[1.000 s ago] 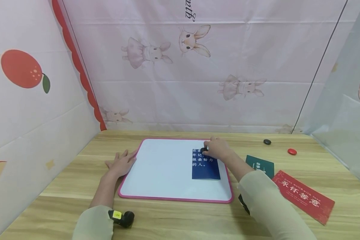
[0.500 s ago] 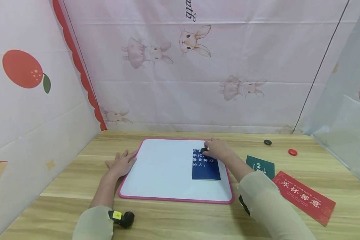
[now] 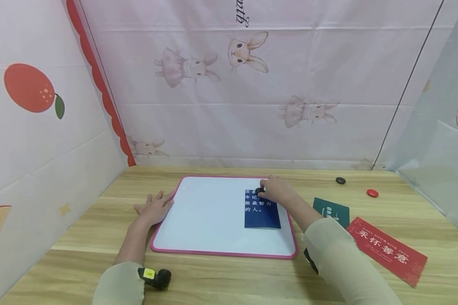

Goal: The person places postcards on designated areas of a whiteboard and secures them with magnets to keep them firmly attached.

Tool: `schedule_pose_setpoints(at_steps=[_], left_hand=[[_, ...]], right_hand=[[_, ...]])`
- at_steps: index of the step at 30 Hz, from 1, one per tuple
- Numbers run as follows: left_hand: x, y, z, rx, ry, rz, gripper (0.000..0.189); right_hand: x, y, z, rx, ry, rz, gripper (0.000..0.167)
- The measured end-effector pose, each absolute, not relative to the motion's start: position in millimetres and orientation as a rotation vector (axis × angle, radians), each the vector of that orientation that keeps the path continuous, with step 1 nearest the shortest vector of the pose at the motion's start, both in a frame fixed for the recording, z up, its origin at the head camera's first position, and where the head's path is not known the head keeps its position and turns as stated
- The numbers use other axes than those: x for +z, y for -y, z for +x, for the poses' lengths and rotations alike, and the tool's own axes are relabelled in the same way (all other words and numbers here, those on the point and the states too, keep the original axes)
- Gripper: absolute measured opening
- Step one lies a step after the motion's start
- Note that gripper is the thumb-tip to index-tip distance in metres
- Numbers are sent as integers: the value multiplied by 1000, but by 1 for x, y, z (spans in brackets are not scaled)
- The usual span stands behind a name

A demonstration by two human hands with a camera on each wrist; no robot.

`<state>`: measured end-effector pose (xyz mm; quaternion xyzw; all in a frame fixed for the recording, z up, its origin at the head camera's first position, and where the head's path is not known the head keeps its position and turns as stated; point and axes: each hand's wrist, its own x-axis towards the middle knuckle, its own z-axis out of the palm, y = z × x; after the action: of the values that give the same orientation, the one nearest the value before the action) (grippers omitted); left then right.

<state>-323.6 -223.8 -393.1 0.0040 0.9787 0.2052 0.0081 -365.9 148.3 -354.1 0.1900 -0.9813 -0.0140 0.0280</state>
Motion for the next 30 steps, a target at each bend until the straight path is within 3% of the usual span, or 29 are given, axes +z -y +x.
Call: schedule_pose_setpoints(at_steps=[30], left_hand=[[-392, 223, -323, 641, -3061, 12, 49]], right_hand=[[-351, -151, -364, -44, 3042, 587, 32]])
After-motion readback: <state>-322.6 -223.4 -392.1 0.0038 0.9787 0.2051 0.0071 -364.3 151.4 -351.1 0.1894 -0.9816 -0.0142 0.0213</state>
